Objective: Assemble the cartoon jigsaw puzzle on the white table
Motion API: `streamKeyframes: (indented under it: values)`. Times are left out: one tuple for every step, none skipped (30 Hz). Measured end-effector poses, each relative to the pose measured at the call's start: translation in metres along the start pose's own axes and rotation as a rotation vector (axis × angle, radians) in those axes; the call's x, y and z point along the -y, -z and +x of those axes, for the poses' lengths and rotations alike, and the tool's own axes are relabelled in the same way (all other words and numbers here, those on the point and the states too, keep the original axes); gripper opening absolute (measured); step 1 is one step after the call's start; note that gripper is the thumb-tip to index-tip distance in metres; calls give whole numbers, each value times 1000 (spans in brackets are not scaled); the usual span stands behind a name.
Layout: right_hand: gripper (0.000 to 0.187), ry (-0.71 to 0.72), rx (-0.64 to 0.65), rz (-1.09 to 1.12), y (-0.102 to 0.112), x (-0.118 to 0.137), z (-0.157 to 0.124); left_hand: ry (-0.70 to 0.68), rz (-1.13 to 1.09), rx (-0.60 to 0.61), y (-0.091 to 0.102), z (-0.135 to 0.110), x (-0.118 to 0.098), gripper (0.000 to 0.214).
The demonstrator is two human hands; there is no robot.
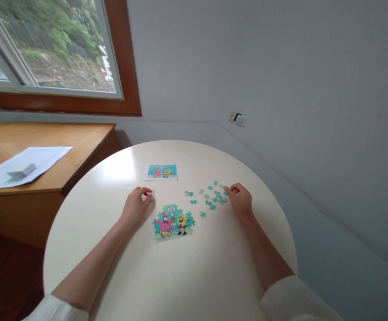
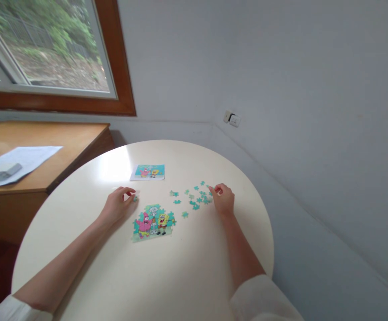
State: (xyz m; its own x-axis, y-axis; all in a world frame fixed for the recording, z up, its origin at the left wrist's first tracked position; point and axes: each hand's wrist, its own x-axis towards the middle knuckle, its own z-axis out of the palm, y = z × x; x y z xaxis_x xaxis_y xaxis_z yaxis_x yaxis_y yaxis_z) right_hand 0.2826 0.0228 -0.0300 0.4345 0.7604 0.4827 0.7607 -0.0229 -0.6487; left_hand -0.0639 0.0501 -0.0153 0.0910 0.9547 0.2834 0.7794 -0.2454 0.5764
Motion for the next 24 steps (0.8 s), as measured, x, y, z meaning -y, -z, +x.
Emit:
streamKeyframes:
  values:
    - [36, 33, 28, -42, -3, -1, 0, 0, 0, -1, 0, 0, 0, 25]
    - [36, 56, 59, -92, -6, -2, -1, 1, 0, 0, 0, -1, -1, 25]
    - [36, 71, 100, -145, -9, -3, -2, 4, 0, 1, 1, -1, -1, 25]
    - [35, 80, 143, -195, -11, -4, -3, 5, -2, 3, 1, -1, -1, 25]
    - [34, 88, 187, -239, -13, -5, -3, 6, -4, 5, 1, -1, -1, 25]
    - [33, 96, 225, -272, -15, -5, -4, 5, -6, 4, 0, -1, -1, 25]
    - [33, 104, 250, -296, -16, -5, -5, 4, -7, 4, 0, -1, -1, 24]
    - [33, 111, 263, -311, -16, -5, -5, 2, -8, 1, 0, -1, -1, 24]
    - [33, 117, 264, -320, -16, -5, -6, 0, -8, -2, 0, -1, -1, 24]
    - [34, 122, 257, -324, -16, -5, -6, -2, -8, -5, -1, -1, 0, 24]
    - [34, 129, 251, -324, -16, -5, -6, -3, -8, -7, -1, -1, 0, 24]
    - [34, 136, 248, -324, -15, -4, -5, -2, -9, -9, -1, -1, 0, 24]
    - [33, 142, 247, -325, -14, -4, -5, -1, -11, -8, -1, -1, 0, 24]
    - [32, 145, 246, -326, -14, -4, -4, 1, -12, -6, -1, -1, 0, 24]
    - [30, 145, 243, -325, -13, -4, -4, 3, -14, -1, -1, -1, 0, 24]
    - [28, 146, 239, -321, -13, -4, -4, 4, -14, 3, -2, -1, 0, 24]
    - [26, 148, 234, -314, -12, -5, -3, 3, -15, 5, -2, -1, 0, 24]
    - [24, 153, 228, -304, -12, -5, -3, 0, -15, 6, -2, -1, 1, 24]
    - [22, 159, 222, -294, -12, -5, -3, -3, -15, 4, -2, -1, 1, 24]
    - [21, 165, 214, -286, -12, -5, -3, -5, -15, 1, -2, -1, 1, 24]
    - [20, 168, 204, -279, -12, -5, -2, -7, -16, -1, -2, -1, 1, 24]
    - [19, 169, 193, -268, -11, -4, -2, -8, -17, -2, -2, -1, 1, 23]
    - [19, 170, 183, -248, -11, -4, -2, -9, -18, -2, -2, -1, 1, 23]
    - [19, 174, 176, -216, -11, -4, -1, -10, -20, -3, -3, -1, 2, 23]
